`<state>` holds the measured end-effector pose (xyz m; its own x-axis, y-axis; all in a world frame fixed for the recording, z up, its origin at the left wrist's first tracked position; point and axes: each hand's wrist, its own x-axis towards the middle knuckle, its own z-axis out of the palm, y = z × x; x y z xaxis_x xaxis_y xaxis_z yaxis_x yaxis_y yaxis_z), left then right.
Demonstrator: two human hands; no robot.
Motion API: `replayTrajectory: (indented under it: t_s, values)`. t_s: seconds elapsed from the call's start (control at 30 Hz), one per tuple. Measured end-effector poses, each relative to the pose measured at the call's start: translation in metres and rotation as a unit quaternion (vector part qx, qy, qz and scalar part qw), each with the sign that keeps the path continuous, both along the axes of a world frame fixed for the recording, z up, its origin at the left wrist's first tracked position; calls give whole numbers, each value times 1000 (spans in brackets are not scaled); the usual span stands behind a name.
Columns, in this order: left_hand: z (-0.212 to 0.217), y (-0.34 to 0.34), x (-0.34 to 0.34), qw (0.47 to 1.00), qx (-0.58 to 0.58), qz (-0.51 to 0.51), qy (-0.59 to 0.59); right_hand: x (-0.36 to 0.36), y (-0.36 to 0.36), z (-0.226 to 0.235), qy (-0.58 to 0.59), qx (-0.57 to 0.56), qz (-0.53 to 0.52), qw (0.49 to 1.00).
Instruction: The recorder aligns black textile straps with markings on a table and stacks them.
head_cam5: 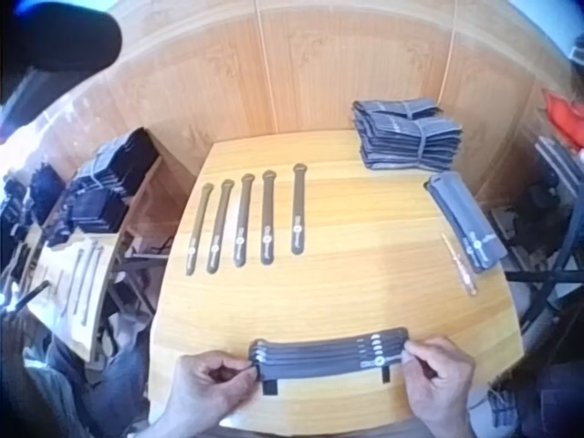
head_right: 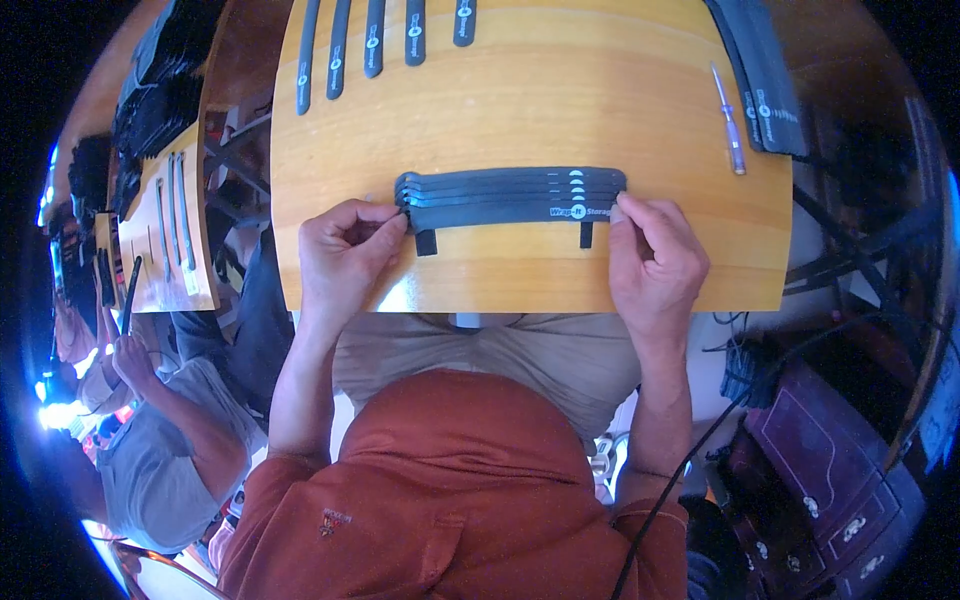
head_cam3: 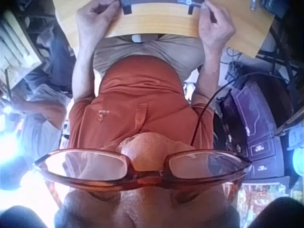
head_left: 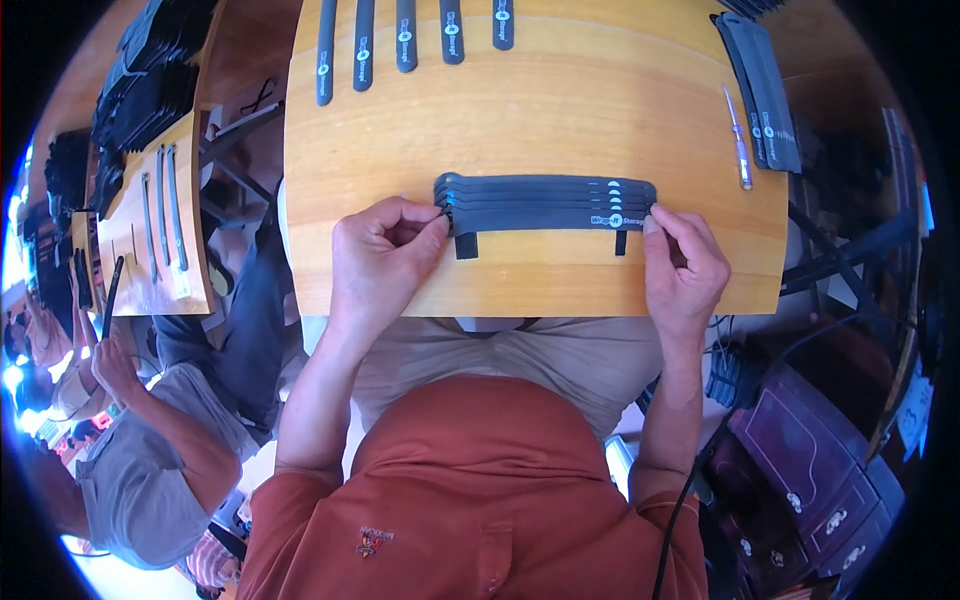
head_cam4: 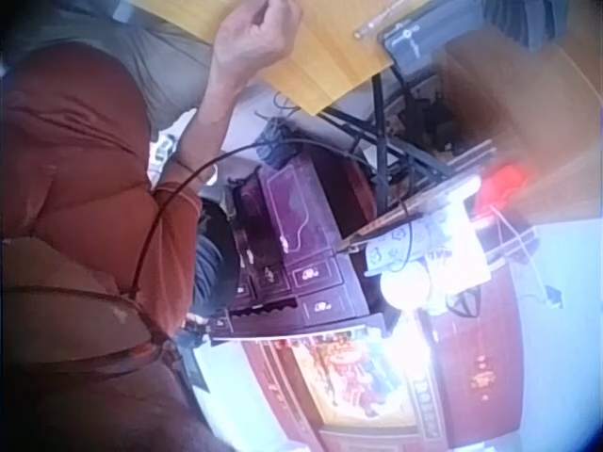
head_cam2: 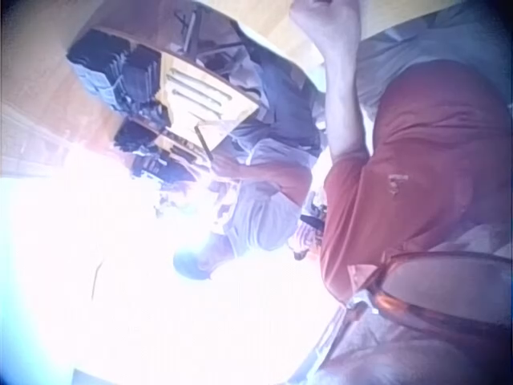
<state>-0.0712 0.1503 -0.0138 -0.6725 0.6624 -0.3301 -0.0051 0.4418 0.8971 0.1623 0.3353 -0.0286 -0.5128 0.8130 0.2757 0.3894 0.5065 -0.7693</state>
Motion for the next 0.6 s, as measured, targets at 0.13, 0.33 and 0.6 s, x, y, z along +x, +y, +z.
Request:
replayTrajectory:
  t_s: [0.13,0.33,0.6]
  values:
    - [2,0,1,1000,-5,3,3,-1,-1,2,-3,-12,-2,1000]
    - [-1,1,2,1000,-3,13,-11,-1,0,-1,11,10,-1,1000]
    - [-2,0,1,1000,-12,13,2,-2,-1,-1,13,5,-6,1000]
